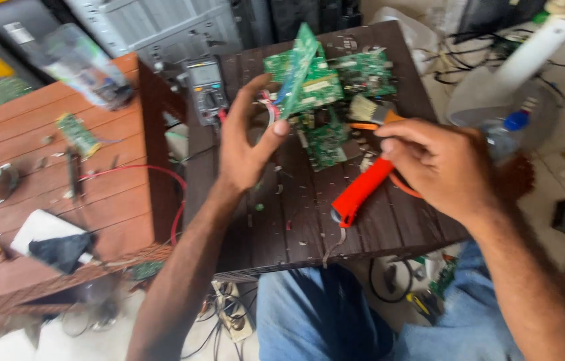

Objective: Testing electronic components on a circuit board using a multimeter and a small hand tool on a low repair bench.

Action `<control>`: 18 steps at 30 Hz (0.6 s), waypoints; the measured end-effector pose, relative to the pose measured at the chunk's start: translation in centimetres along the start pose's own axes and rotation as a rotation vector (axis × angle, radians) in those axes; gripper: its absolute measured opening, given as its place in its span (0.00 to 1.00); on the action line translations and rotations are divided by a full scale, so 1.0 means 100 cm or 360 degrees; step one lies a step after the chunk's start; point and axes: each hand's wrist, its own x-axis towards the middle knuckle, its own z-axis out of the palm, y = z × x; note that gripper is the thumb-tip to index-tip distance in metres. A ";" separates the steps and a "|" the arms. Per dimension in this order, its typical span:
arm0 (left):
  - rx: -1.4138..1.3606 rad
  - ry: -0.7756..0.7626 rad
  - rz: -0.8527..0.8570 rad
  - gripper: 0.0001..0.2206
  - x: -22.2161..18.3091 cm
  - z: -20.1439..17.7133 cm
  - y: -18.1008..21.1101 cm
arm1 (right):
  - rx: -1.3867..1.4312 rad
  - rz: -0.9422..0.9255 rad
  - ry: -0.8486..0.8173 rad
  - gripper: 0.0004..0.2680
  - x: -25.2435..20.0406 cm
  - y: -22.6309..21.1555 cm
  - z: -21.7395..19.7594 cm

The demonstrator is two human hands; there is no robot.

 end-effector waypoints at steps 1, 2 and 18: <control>-0.0067 -0.0054 0.0009 0.32 -0.003 -0.003 0.010 | -0.0057 0.0059 0.0029 0.08 0.002 -0.005 0.005; 0.0346 -0.0063 0.0092 0.33 -0.002 0.000 0.017 | -0.0012 -0.0029 0.0078 0.08 0.002 -0.007 0.003; 0.1219 -0.0176 0.0270 0.45 -0.011 0.026 -0.032 | -0.0038 -0.0061 0.0086 0.04 -0.006 0.015 0.005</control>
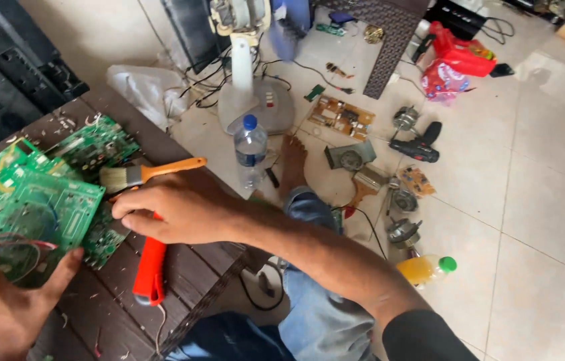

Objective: Testing electronic components on a circuit board using a multimeter and a small hand tool on a low repair bench.

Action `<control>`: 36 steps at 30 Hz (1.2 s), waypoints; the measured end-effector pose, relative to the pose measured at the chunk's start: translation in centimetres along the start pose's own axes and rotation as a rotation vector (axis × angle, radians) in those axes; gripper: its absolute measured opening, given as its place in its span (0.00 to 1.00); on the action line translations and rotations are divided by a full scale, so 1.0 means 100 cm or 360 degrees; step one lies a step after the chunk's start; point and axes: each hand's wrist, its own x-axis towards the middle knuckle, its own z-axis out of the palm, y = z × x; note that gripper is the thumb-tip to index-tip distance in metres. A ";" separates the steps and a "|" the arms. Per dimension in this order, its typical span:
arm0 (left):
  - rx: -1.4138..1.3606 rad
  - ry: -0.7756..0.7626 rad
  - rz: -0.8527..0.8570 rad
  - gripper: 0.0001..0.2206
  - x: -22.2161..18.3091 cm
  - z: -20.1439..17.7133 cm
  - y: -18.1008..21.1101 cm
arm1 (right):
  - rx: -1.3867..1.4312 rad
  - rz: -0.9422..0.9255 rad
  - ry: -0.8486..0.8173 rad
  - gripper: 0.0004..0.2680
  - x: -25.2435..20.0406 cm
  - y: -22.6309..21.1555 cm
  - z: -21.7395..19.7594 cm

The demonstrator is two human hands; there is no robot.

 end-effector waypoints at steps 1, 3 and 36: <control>-0.0024 0.0004 0.0022 0.45 -0.003 0.009 -0.008 | -0.0027 0.0011 0.0014 0.04 0.000 0.001 -0.001; -0.0180 0.0048 0.0067 0.48 -0.009 0.027 -0.026 | -0.0030 -0.0071 0.0037 0.03 -0.001 0.002 -0.002; 0.0043 -0.0137 -0.0713 0.40 0.018 -0.015 0.003 | -0.0257 0.0252 -0.0294 0.06 0.010 0.003 0.013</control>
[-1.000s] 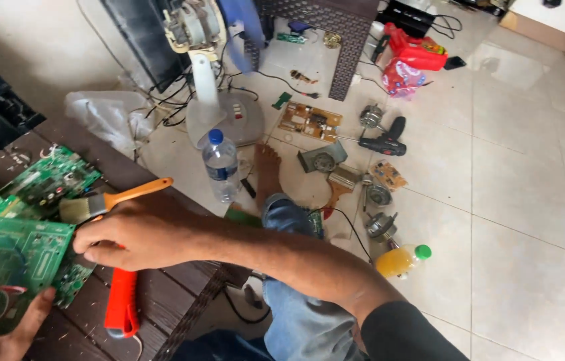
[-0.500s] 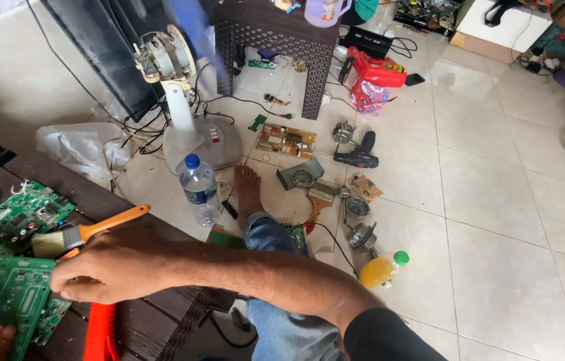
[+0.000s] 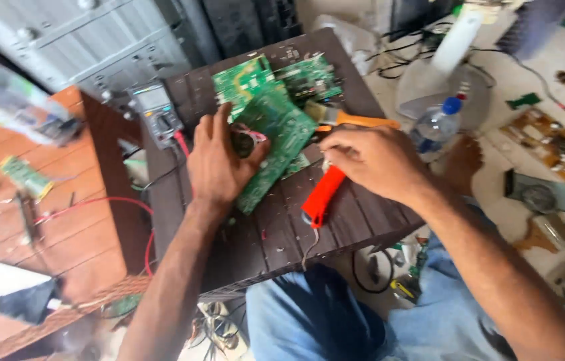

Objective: Testing electronic components on a circuit board using a multimeter and a small hand tool on a low repair bench.

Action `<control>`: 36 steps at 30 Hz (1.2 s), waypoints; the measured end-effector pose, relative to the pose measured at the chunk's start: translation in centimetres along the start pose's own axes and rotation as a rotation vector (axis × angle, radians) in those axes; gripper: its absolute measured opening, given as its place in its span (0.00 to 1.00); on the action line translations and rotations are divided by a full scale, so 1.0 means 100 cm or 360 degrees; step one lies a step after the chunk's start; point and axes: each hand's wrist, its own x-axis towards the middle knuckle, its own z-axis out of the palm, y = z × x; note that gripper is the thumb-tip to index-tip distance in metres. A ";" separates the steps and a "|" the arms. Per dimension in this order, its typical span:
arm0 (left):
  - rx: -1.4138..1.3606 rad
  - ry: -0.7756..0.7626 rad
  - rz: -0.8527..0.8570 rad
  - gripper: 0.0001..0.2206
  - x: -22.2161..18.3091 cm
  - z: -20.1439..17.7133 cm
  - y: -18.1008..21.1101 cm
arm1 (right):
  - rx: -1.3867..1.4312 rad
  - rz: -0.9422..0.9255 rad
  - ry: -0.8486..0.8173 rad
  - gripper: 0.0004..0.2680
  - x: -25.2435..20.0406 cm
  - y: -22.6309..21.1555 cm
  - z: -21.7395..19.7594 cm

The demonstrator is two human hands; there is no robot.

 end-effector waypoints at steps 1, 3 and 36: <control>0.0042 0.0018 -0.0048 0.40 -0.001 0.000 -0.006 | 0.0042 -0.0041 -0.0029 0.06 0.002 -0.001 0.002; -0.0092 0.0051 0.0002 0.39 0.000 0.002 -0.012 | -0.0002 0.0099 -0.0028 0.07 0.000 -0.001 0.003; -0.0263 0.0274 0.0069 0.36 0.005 -0.001 -0.029 | -0.0705 -0.0154 0.0278 0.04 0.045 0.061 0.046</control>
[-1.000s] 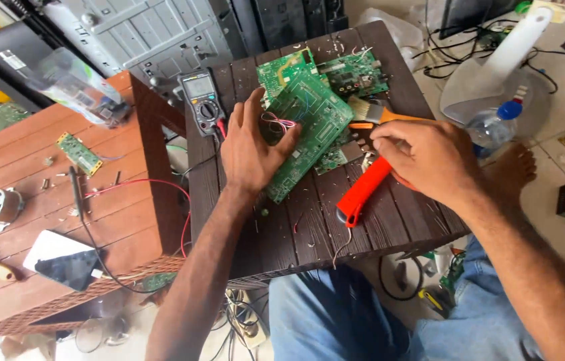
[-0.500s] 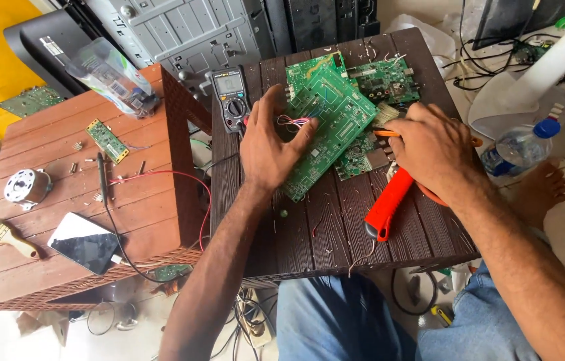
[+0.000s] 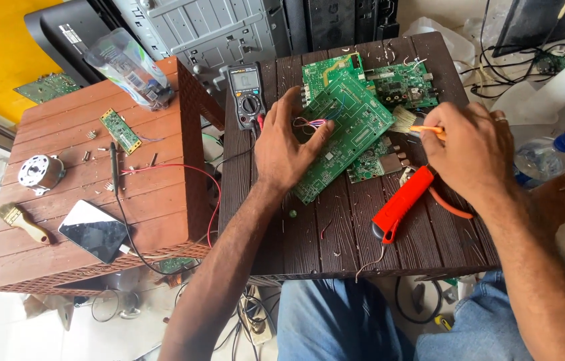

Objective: Testing electronic components on a circuit board using a multimeter and a small hand tool on a low repair bench.

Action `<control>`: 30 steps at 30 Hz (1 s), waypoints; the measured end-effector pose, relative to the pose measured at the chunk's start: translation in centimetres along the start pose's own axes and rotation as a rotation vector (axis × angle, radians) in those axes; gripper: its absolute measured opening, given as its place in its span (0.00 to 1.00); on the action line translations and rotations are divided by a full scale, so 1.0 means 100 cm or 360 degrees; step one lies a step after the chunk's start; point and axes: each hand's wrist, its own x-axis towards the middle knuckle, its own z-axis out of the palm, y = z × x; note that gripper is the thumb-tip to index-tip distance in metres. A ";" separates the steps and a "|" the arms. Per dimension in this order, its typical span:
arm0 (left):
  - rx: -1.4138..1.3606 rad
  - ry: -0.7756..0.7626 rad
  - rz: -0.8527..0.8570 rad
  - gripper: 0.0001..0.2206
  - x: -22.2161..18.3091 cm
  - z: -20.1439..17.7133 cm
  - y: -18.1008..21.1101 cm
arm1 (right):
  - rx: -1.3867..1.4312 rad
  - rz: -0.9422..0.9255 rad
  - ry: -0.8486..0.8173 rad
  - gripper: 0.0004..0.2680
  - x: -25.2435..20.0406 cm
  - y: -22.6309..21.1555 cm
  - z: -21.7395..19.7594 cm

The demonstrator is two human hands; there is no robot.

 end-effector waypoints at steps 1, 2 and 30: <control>0.0000 0.0004 -0.0002 0.36 0.000 -0.001 0.000 | 0.0000 -0.0005 0.0001 0.04 -0.001 -0.004 -0.013; 0.0005 0.0005 -0.0011 0.36 0.000 -0.001 0.000 | 0.0197 0.0159 -0.0069 0.03 -0.004 -0.007 -0.027; 0.0264 -0.0150 0.0041 0.38 0.000 0.019 -0.014 | 0.0837 0.0129 -0.0149 0.04 -0.004 -0.052 -0.053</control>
